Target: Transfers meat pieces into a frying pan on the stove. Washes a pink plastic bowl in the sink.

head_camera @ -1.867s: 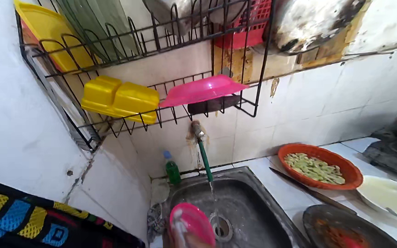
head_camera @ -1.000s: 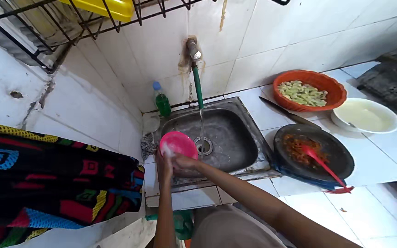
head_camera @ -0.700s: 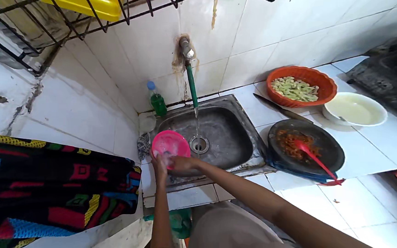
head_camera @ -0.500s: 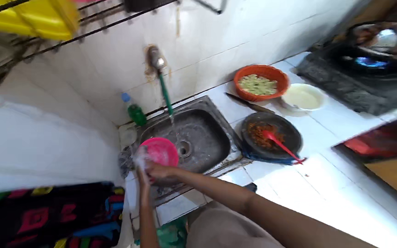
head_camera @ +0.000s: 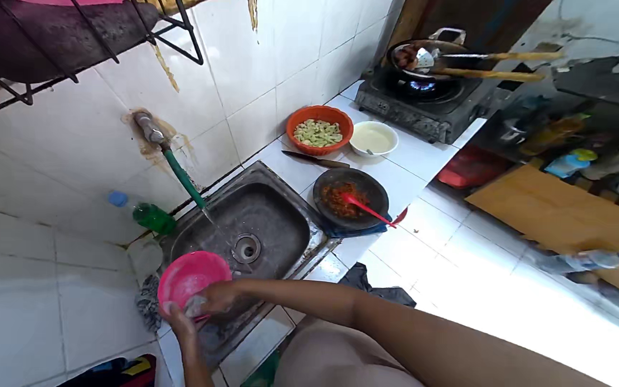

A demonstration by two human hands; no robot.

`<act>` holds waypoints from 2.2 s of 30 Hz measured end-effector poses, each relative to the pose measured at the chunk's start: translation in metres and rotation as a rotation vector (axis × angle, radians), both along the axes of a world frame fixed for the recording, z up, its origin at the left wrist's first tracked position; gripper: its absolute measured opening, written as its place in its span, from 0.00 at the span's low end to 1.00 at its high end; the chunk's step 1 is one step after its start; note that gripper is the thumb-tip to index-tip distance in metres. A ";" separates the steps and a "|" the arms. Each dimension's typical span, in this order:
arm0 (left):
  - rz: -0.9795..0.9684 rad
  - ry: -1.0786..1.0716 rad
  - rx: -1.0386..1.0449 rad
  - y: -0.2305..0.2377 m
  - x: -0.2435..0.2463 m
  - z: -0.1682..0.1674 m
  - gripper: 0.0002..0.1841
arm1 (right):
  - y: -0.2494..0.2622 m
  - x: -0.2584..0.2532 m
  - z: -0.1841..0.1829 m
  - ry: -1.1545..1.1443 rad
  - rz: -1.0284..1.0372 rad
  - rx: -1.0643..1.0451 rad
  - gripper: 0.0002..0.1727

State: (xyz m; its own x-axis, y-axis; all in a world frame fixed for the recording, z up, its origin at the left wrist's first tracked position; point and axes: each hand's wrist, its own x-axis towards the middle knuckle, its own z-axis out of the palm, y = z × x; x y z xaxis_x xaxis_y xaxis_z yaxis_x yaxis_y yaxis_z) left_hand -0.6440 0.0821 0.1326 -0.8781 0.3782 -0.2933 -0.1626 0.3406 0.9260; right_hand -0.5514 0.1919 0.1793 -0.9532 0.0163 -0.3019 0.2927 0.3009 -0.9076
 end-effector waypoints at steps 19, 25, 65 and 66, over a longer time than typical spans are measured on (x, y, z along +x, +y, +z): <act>-0.437 0.173 0.034 -0.041 0.004 0.027 0.10 | 0.069 -0.042 0.037 0.297 -0.058 0.067 0.34; -0.036 0.137 0.095 -0.016 0.019 0.012 0.19 | 0.022 -0.032 0.004 0.376 -0.067 0.242 0.28; 0.351 -0.085 0.253 -0.006 0.002 0.037 0.25 | -0.015 -0.026 -0.023 0.611 -0.301 0.424 0.23; 0.366 -0.104 0.299 -0.008 0.000 0.029 0.25 | -0.010 -0.026 -0.031 0.639 -0.345 0.382 0.23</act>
State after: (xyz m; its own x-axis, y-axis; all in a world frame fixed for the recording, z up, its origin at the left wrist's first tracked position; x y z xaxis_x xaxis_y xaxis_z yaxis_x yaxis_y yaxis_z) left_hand -0.6439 0.0743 0.1621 -0.9408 0.1312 -0.3124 -0.3193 -0.0349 0.9470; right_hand -0.5771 0.1818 0.1479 -0.8621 0.3318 0.3830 -0.1132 0.6106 -0.7838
